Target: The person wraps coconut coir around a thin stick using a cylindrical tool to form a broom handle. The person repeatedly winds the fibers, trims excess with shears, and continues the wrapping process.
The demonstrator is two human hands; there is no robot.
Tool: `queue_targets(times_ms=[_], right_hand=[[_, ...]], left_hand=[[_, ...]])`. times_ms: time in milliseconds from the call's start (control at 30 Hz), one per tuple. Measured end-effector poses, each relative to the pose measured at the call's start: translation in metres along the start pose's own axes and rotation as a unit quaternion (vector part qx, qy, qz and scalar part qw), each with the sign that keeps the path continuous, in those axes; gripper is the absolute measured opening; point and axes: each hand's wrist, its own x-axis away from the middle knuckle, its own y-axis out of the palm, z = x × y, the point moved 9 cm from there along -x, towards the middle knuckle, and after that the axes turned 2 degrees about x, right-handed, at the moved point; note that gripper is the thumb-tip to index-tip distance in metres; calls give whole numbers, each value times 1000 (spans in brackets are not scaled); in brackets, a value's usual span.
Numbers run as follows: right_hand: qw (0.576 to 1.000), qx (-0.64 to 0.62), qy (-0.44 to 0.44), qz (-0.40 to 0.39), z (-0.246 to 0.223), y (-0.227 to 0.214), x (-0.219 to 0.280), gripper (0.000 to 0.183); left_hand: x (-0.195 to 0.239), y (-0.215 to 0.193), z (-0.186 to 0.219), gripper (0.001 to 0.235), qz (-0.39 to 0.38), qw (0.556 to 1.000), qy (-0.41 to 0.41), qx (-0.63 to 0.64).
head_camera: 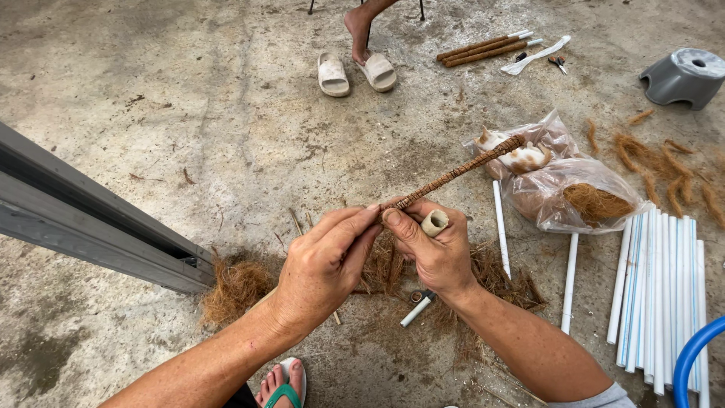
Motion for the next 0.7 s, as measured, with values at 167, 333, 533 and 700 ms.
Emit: queue_targets(times_ms=[167, 333, 533, 700], right_hand=[[1000, -10, -10, -12, -4, 4, 0, 19], [999, -43, 16, 1, -1, 6, 2, 24], [992, 0, -129, 2, -19, 13, 5, 21], [940, 151, -303, -34, -38, 22, 23, 16]], left_hand=[[-2, -1, 0, 22, 15, 999, -17, 29], [-4, 2, -13, 21, -13, 995, -73, 59], [-9, -3, -40, 20, -28, 982, -183, 47], [-15, -17, -16, 20, 18, 998, -53, 30]])
